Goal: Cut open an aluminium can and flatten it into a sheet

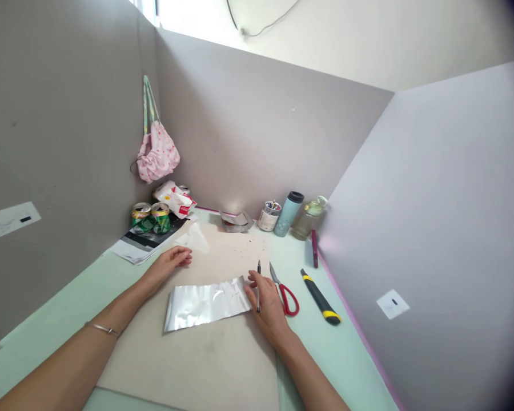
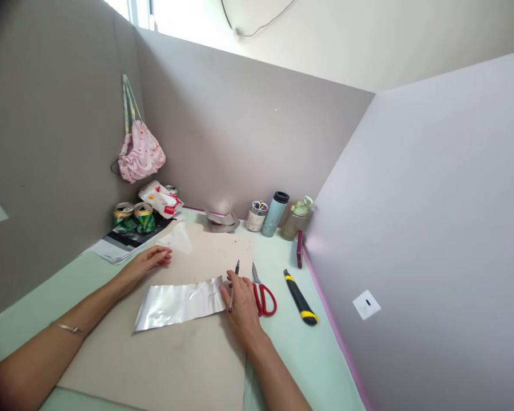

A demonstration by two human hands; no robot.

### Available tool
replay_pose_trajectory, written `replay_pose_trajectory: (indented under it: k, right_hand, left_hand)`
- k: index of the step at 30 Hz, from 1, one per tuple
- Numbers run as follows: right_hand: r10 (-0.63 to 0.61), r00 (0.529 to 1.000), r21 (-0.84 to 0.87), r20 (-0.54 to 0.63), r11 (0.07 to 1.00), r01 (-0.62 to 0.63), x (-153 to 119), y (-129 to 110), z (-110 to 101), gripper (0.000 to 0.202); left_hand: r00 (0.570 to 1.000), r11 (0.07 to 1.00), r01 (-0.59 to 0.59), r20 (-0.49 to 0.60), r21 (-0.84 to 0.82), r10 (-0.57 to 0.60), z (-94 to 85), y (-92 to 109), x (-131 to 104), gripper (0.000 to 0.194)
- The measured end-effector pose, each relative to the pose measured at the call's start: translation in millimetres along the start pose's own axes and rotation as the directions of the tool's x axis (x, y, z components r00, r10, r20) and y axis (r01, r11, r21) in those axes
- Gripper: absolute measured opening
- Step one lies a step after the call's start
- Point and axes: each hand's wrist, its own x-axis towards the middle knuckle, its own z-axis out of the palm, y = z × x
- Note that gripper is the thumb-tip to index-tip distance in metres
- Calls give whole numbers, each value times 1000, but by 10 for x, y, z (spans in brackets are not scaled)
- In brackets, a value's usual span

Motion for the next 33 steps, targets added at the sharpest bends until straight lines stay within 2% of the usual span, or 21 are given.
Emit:
replay_pose_trajectory:
  k: [17, 21, 24, 26, 28, 30, 32, 33]
  right_hand:
    - [98, 995, 90, 5, 991, -98, 36, 106, 19, 33]
    - [147, 989, 107, 23, 983, -149, 65, 157, 25, 31]
    - [185, 982, 111, 33, 976, -188, 59, 179, 35, 32]
    - [216, 976, 111, 29, 970, -218, 42, 183, 30, 35]
    - [265, 964, 124, 12, 956, -264, 21, 178, 12, 38]
    - [320, 947, 149, -18, 938, -314, 6, 167, -15, 39]
    - [362, 931, 186, -50, 919, -347, 2, 148, -47, 39]
    - [377, 925, 206, -58, 911, -358, 3, 136, -64, 39]
  left_hand:
    - [1000, 1000, -1, -1, -3, 1, -14, 23, -23, 32]
    - [1000, 1000, -12, -3, 26, 13, -10, 43, -33, 36]
    - [1000, 998, -17, 1, 66, 17, -8, 148, -72, 42]
    - [999, 994, -33, 23, 107, 31, 18, 301, -144, 42]
    - [995, 986, -61, 84, 158, 48, 89, 497, -264, 38]
    - [976, 967, -110, 209, 229, 61, 227, 670, -421, 30]
    - [872, 831, -353, 474, 430, 125, 428, 745, -594, 26]
    - [819, 746, -462, 554, 479, 151, 545, 733, -677, 31]
